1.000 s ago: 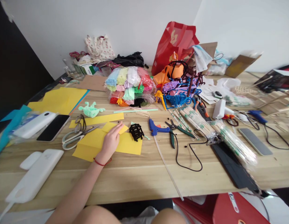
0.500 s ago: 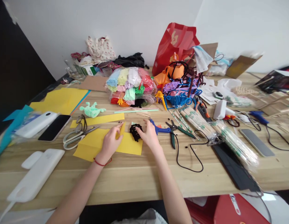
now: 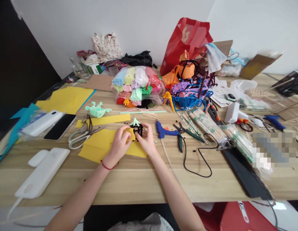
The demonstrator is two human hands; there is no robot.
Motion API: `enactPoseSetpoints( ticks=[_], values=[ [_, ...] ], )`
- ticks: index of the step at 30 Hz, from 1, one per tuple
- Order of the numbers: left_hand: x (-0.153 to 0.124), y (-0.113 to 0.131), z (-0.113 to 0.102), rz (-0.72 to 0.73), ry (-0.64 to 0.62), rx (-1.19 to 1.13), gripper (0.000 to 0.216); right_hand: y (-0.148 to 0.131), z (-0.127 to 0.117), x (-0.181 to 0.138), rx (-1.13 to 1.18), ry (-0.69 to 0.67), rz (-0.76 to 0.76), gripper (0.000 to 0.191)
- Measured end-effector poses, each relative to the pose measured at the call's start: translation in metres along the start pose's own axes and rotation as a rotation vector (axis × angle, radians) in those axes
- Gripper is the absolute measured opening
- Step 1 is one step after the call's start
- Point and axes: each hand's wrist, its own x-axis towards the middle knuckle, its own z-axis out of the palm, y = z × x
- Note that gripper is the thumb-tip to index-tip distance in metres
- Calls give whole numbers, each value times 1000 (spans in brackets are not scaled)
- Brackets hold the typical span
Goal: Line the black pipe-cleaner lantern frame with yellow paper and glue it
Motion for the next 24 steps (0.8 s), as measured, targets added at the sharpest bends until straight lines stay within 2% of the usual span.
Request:
enactPoseSetpoints(
  ticks=[9,16,24],
  values=[
    [0,-2,-2,115,91,84,21,-5,-2,-4,23,46,-17,20],
    [0,-1,-3,229,142,151,19,3,-4,2,107,-2,60,30],
    [-1,2,-9,241,193,209,17,-10,-2,-3,155,-8,76,41]
  ],
)
